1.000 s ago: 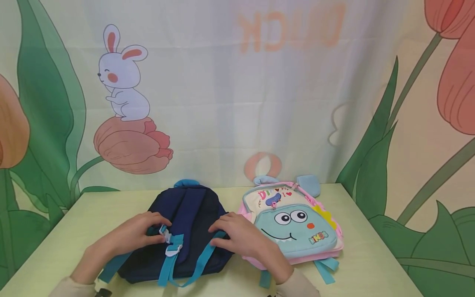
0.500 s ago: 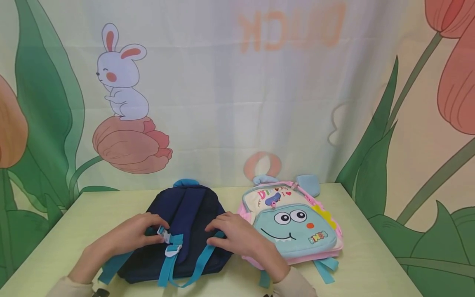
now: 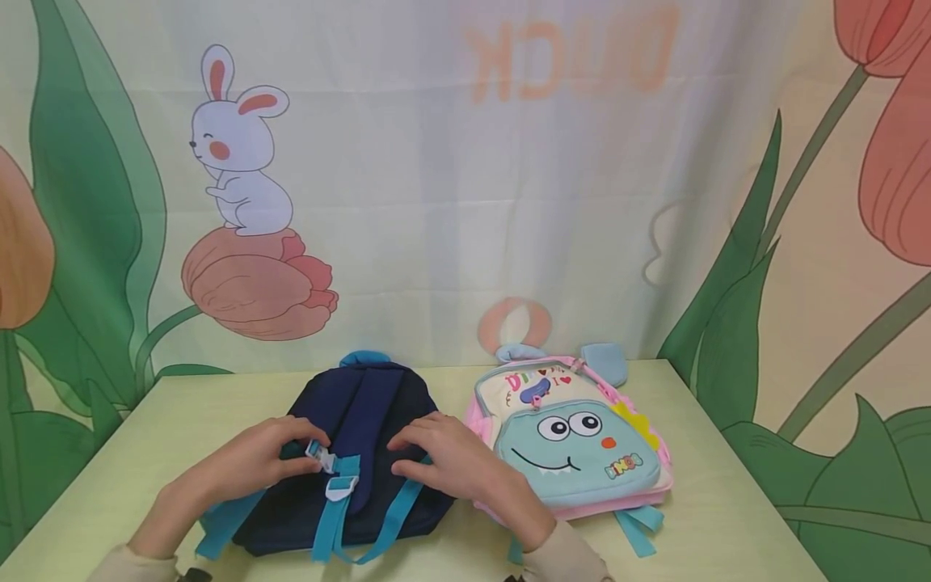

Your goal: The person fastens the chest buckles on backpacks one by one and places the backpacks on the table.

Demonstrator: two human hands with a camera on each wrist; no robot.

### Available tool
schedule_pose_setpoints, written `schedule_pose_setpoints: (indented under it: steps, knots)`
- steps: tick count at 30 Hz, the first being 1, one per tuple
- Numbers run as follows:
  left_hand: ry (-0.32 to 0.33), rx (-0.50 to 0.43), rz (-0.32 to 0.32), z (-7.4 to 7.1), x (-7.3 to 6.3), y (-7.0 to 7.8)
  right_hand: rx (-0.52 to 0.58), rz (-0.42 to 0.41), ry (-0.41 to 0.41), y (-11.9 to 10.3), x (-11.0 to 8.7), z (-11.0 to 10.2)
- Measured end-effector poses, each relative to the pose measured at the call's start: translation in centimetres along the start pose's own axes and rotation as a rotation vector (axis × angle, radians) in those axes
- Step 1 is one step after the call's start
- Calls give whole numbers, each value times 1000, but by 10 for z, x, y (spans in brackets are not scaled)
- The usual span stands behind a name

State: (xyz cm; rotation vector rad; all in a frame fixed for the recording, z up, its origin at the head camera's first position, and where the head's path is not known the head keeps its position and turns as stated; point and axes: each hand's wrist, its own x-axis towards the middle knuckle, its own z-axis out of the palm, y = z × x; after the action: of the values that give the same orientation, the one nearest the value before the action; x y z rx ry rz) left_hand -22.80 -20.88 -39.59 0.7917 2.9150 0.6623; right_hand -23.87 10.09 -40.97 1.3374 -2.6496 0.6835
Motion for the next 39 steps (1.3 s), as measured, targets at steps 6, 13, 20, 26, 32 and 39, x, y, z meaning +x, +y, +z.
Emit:
schedule_pose_setpoints:
  steps: [6,13,20,26,32,39]
  knots:
    - [25,-40,11,-1,0,0,52,12,16,-2,7,4]
    - [42,-79,8,-2,-1,2,101,53,29,-6,17,9]
    - [72,-93,17,-2,-1,2,115,83,36,-10,24,12]
    - [89,-104,-11,0,-1,4,132,94,45,-15,28,14]
    - [110,-146,-37,0,-1,5,141,107,42,-18,35,19]
    - [153,-192,-8,0,0,4,149,102,50,-20,42,25]
